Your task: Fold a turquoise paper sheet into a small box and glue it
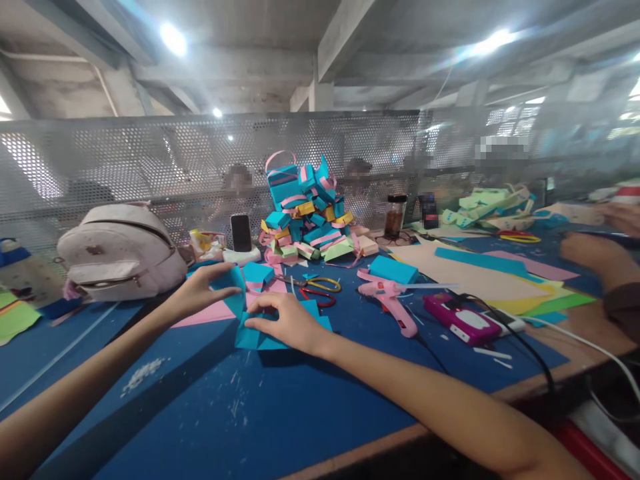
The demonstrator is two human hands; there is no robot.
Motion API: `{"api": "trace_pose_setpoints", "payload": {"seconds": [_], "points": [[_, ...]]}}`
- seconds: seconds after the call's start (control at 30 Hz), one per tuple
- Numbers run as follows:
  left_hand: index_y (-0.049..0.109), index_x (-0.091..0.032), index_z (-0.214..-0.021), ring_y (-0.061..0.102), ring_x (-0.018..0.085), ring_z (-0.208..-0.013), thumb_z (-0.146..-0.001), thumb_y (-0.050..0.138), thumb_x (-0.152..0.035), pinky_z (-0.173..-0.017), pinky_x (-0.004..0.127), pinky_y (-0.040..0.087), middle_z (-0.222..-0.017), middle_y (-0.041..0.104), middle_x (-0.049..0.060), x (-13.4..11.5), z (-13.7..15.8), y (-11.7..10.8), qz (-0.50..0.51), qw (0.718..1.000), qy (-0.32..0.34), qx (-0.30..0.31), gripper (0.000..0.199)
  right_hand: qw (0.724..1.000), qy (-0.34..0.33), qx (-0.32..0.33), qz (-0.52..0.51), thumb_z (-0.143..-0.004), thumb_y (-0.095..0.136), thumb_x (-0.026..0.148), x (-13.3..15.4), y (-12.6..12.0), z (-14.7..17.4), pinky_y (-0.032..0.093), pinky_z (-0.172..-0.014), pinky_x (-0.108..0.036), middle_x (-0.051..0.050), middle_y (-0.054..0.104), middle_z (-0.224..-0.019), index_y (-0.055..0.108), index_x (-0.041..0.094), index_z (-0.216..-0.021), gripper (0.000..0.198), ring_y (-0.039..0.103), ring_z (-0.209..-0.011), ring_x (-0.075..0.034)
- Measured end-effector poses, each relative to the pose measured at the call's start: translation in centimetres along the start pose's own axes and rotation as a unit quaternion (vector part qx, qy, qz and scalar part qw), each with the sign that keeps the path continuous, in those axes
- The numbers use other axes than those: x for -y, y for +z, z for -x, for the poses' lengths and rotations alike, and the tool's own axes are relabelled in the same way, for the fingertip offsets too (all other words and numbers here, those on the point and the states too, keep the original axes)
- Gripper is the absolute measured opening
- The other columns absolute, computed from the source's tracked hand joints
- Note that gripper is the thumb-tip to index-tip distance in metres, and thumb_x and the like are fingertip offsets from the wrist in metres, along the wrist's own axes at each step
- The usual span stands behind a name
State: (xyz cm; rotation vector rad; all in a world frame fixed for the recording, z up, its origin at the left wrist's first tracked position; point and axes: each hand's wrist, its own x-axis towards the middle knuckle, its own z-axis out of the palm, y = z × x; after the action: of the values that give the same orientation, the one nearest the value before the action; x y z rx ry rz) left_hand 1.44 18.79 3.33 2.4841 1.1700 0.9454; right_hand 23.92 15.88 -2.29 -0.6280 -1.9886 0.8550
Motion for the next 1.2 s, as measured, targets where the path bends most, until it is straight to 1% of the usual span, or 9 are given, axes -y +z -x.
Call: {"api": "trace_pose_setpoints", "payload": {"seconds": [0.07, 0.13, 0.23, 0.3, 0.37, 0.43, 0.53, 0.8, 1.2], "points": [[0.059, -0.020, -0.110, 0.062, 0.022, -0.105, -0.080, 0.071, -0.031, -0.093, 0.037, 0.049, -0.110, 0.067, 0.007, 0.0, 0.0, 0.5, -0.017, 0.997, 0.023, -0.074, 0.034, 1.000, 0.009, -0.011, -0.012, -0.082, 0.073, 0.029, -0.1, 0.0, 0.0, 0.047, -0.079, -0.031, -0.003, 0.071, -0.091, 0.071, 0.020, -0.086, 0.010, 0.063, -0.087, -0.018], [0.055, -0.021, -0.110, 0.057, 0.023, -0.115, -0.081, 0.071, -0.029, -0.099, 0.038, 0.045, -0.117, 0.062, 0.008, -0.3, 0.4, 1.1, -0.030, 0.987, 0.059, -0.148, 0.033, 0.999, 0.025, -0.026, -0.021, -0.080, 0.073, 0.029, -0.2, 0.0, 0.0, 0.046, -0.077, -0.031, -0.002, 0.071, -0.088, 0.070, 0.019, -0.083, 0.010, 0.062, -0.084, -0.018], [0.056, -0.021, -0.098, 0.057, 0.022, -0.108, -0.084, 0.068, -0.028, -0.096, 0.037, 0.045, -0.108, 0.060, 0.006, -1.2, 1.8, 2.2, -0.040, 0.972, 0.073, -0.220, 0.020, 0.997, 0.043, -0.052, -0.026, -0.079, 0.073, 0.030, -0.4, 0.0, -0.1, 0.044, -0.075, -0.030, -0.002, 0.071, -0.086, 0.071, 0.019, -0.080, 0.011, 0.062, -0.082, -0.018], [0.057, -0.021, -0.093, 0.058, 0.020, -0.098, -0.090, 0.060, -0.026, -0.091, 0.035, 0.046, -0.098, 0.060, 0.004, -1.9, 3.4, 3.1, -0.021, 0.976, 0.049, -0.209, 0.007, 0.996, 0.050, -0.070, -0.029, -0.078, 0.073, 0.031, -0.6, 0.1, -0.1, 0.043, -0.073, -0.029, -0.001, 0.071, -0.084, 0.071, 0.019, -0.079, 0.012, 0.061, -0.081, -0.017], [0.057, -0.021, -0.091, 0.058, 0.019, -0.094, -0.094, 0.053, -0.026, -0.087, 0.034, 0.047, -0.094, 0.060, 0.003, -2.6, 5.1, 4.1, 0.013, 0.981, 0.022, -0.194, 0.007, 0.993, 0.062, -0.087, -0.038, -0.078, 0.072, 0.034, -0.8, 0.2, -0.1, 0.043, -0.070, -0.028, -0.001, 0.070, -0.083, 0.070, 0.019, -0.078, 0.015, 0.061, -0.079, -0.017], [0.057, -0.023, -0.095, 0.058, 0.020, -0.093, -0.094, 0.054, -0.028, -0.085, 0.034, 0.047, -0.095, 0.060, 0.003, -3.2, 6.5, 5.1, 0.029, 0.983, -0.009, -0.183, 0.006, 0.990, 0.080, -0.101, -0.058, -0.078, 0.071, 0.037, -0.9, 0.3, 0.0, 0.043, -0.066, -0.027, -0.001, 0.069, -0.081, 0.070, 0.019, -0.078, 0.019, 0.059, -0.075, -0.016], [0.056, -0.025, -0.100, 0.057, 0.021, -0.093, -0.088, 0.062, -0.030, -0.083, 0.036, 0.048, -0.098, 0.060, 0.002, -3.8, 7.7, 6.3, 0.033, 0.981, -0.040, -0.187, 0.014, 0.984, 0.098, -0.112, -0.096, -0.078, 0.071, 0.040, -0.9, 0.7, 0.2, 0.043, -0.063, -0.026, -0.001, 0.067, -0.079, 0.068, 0.018, -0.078, 0.022, 0.057, -0.071, -0.015], [0.056, -0.029, -0.102, 0.056, 0.024, -0.093, -0.083, 0.068, -0.029, -0.083, 0.042, 0.048, -0.099, 0.059, 0.003, -3.8, 8.1, 7.3, 0.047, 0.979, -0.032, -0.195, 0.023, 0.978, 0.114, -0.126, -0.122, -0.075, 0.074, 0.041, -1.3, 1.5, 0.7, 0.044, -0.065, -0.028, -0.001, 0.066, -0.077, 0.068, 0.018, -0.080, 0.024, 0.057, -0.070, -0.015], [0.056, -0.024, -0.099, 0.057, 0.020, -0.095, -0.086, 0.066, -0.027, -0.084, 0.034, 0.046, -0.099, 0.058, 0.003, -3.8, 8.4, 7.2, 0.056, 0.981, -0.017, -0.187, 0.016, 0.971, 0.117, -0.142, -0.153, -0.074, 0.076, 0.042, -1.2, 2.2, 1.2, 0.047, -0.069, -0.028, -0.001, 0.066, -0.081, 0.068, 0.018, -0.080, 0.025, 0.060, -0.075, -0.016]]}}
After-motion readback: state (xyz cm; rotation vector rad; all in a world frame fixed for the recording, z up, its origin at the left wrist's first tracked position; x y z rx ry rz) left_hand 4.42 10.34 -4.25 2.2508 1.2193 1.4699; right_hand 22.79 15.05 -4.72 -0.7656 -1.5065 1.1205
